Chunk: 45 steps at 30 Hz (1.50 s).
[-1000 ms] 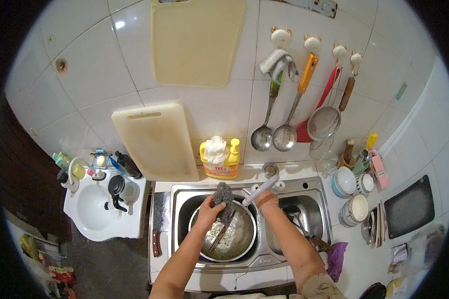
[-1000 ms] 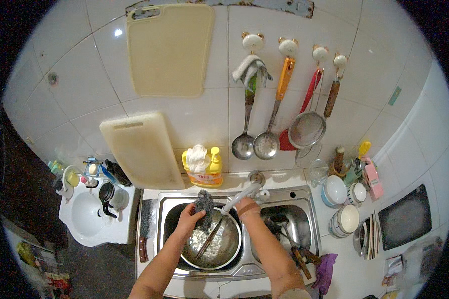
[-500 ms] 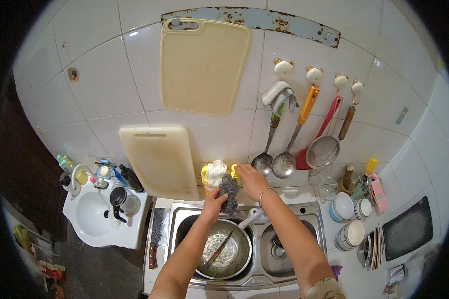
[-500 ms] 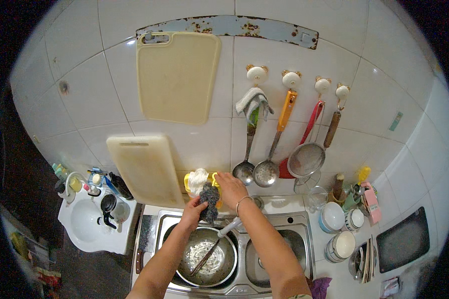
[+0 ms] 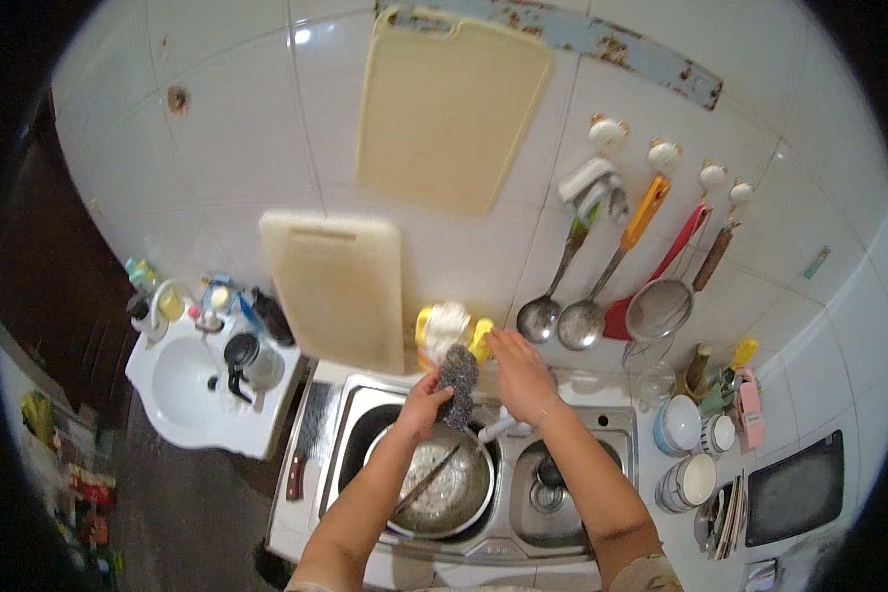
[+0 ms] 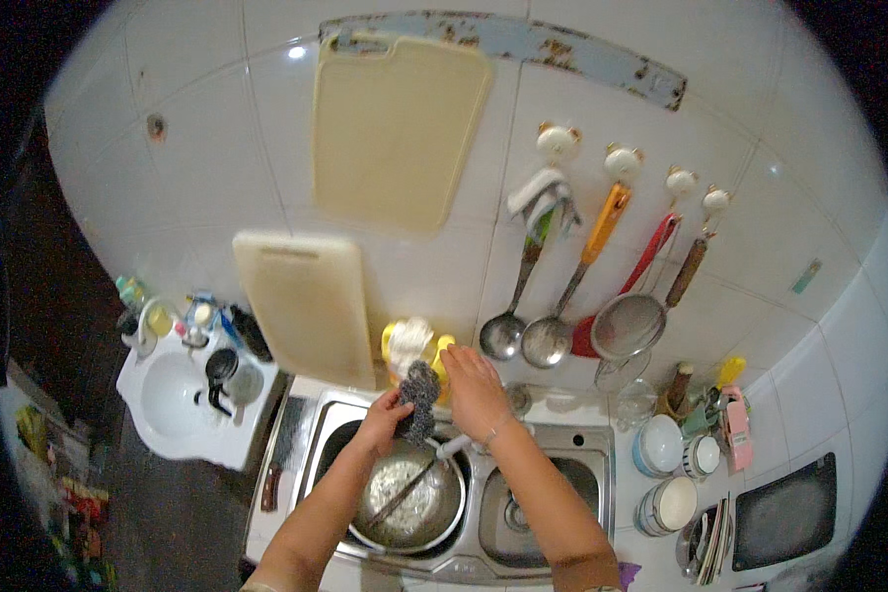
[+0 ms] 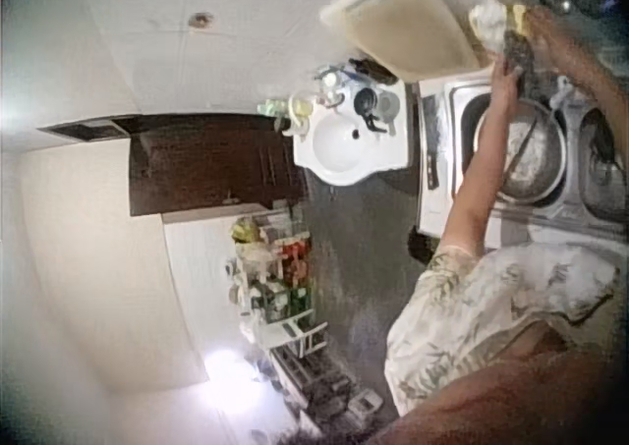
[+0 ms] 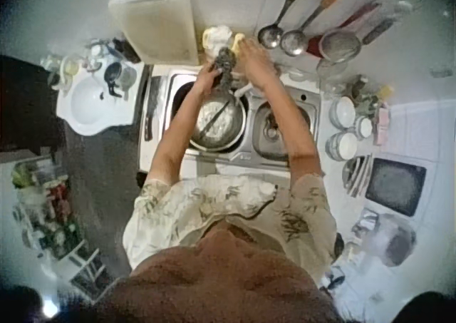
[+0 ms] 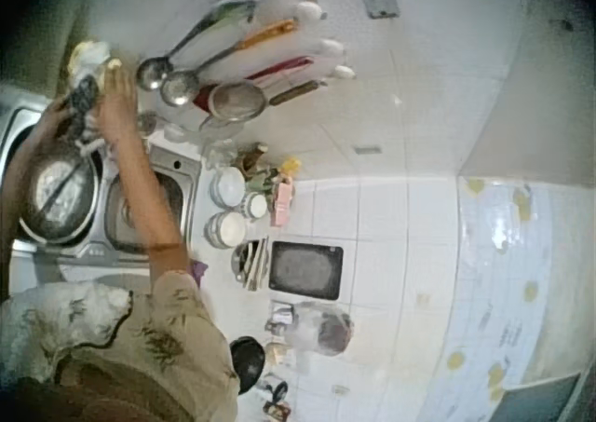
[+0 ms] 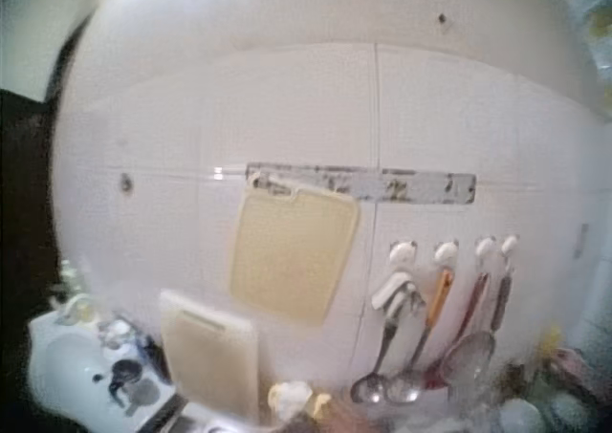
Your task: The person handles wooden boards in a room and then washes a large metal basin in a sink using a sponge and running water, rinsing both the inside and outside of the basin.
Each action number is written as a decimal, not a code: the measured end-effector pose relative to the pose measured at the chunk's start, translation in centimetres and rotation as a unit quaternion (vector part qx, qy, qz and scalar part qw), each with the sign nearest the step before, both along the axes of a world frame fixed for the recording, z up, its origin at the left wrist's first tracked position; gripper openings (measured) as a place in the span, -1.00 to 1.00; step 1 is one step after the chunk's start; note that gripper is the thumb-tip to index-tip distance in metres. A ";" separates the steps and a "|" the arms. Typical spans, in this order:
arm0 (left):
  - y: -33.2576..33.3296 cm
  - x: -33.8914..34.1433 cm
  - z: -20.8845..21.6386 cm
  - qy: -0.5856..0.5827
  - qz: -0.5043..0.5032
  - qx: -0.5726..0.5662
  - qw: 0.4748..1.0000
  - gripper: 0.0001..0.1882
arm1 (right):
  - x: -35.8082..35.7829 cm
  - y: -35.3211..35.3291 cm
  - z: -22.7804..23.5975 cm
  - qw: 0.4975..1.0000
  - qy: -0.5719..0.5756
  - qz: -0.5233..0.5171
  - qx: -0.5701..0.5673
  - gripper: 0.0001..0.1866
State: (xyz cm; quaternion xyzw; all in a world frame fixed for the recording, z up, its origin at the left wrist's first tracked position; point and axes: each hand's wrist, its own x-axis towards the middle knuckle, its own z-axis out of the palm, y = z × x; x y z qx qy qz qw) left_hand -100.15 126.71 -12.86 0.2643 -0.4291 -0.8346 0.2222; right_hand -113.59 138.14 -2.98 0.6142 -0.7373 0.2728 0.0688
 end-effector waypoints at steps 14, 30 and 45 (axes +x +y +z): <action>9.4 12.0 -15.7 -0.253 0.078 0.067 0.962 -0.80 | 14.5 7.4 -26.8 0.598 -0.787 -0.077 0.133 -0.73; 5.3 15.9 -23.3 -0.492 -0.247 -0.331 0.766 -0.73 | 15.4 5.2 -30.6 0.873 -0.446 -0.109 0.166 -0.56; 2.0 17.4 -19.1 -0.475 -0.285 -0.202 0.807 -0.64 | 18.9 2.0 -31.8 0.943 -0.264 -0.030 0.200 -0.57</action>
